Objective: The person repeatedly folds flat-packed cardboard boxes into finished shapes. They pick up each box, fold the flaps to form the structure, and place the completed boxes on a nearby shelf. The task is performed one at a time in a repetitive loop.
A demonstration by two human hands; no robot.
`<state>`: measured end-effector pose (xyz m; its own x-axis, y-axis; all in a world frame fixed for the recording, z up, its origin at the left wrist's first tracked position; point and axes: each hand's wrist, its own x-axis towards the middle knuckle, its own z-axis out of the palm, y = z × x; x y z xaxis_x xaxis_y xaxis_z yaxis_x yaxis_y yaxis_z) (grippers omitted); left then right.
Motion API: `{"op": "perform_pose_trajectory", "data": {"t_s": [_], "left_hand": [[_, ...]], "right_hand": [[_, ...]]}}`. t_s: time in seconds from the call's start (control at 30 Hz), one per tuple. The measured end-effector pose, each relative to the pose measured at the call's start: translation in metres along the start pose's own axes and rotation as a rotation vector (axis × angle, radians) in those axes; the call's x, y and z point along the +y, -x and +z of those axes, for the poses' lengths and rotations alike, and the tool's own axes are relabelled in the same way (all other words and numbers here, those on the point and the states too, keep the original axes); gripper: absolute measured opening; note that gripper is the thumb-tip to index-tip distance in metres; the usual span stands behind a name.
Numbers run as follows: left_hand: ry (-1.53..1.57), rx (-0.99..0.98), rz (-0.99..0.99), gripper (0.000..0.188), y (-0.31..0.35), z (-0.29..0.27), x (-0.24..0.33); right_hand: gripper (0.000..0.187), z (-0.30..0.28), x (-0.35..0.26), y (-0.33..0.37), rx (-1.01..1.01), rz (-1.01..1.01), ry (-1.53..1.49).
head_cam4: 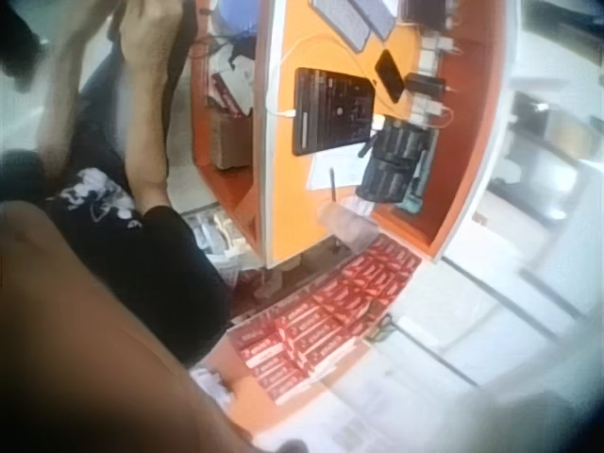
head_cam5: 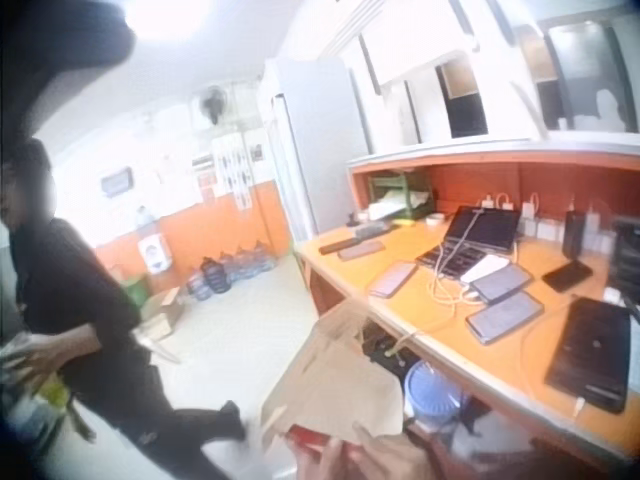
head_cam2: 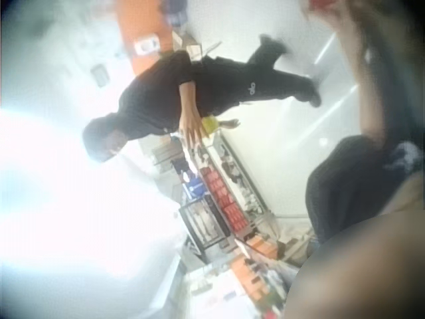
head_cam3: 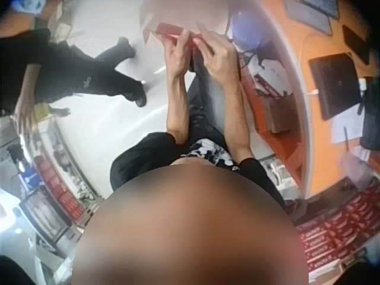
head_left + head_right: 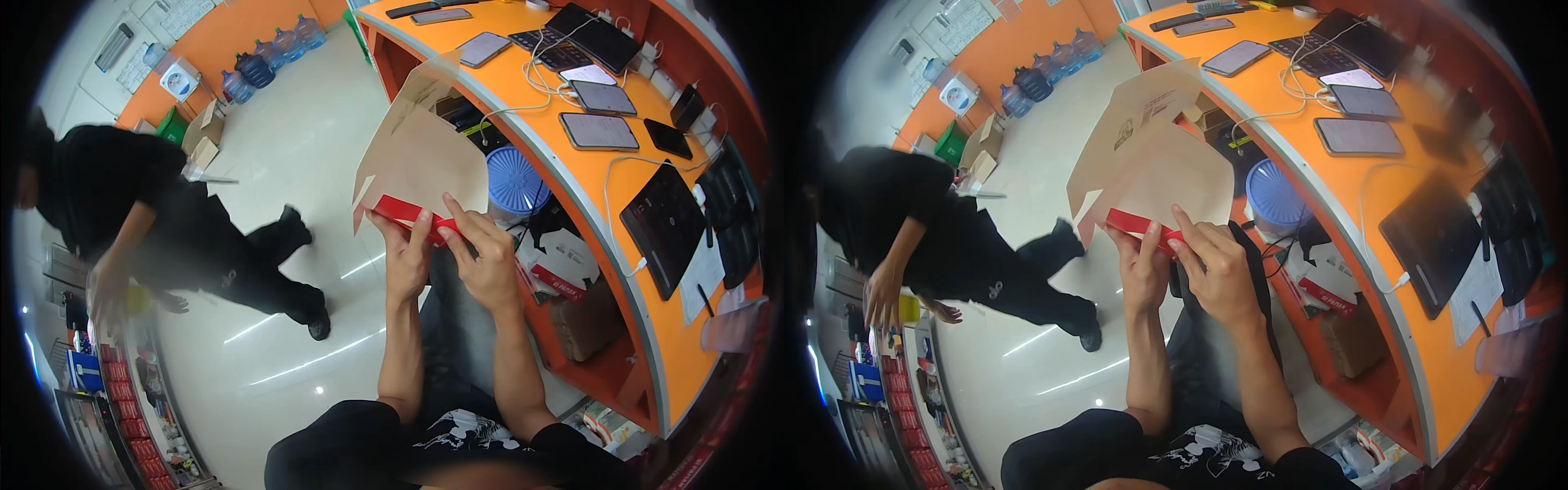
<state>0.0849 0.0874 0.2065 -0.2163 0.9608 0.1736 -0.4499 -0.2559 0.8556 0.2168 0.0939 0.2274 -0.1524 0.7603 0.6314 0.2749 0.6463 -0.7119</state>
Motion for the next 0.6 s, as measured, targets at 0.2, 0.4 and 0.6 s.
{"op": "perform_pose_trajectory", "data": {"t_s": [0.2,0.4,0.6], "left_hand": [[0.122,0.060,-0.030,0.068,0.007,-0.007,-0.009],[0.025,0.024,0.029,0.055,0.009,-0.011,-0.012],[0.309,0.149,0.013,0.044,0.006,0.025,0.008]], "right_hand": [[0.047,-0.001,-0.007,0.005,-0.021,-0.032,0.056],[0.048,0.001,-0.011,0.007,0.007,-0.056,0.091],[0.045,-0.003,-0.009,0.005,0.005,-0.043,0.094]]}}
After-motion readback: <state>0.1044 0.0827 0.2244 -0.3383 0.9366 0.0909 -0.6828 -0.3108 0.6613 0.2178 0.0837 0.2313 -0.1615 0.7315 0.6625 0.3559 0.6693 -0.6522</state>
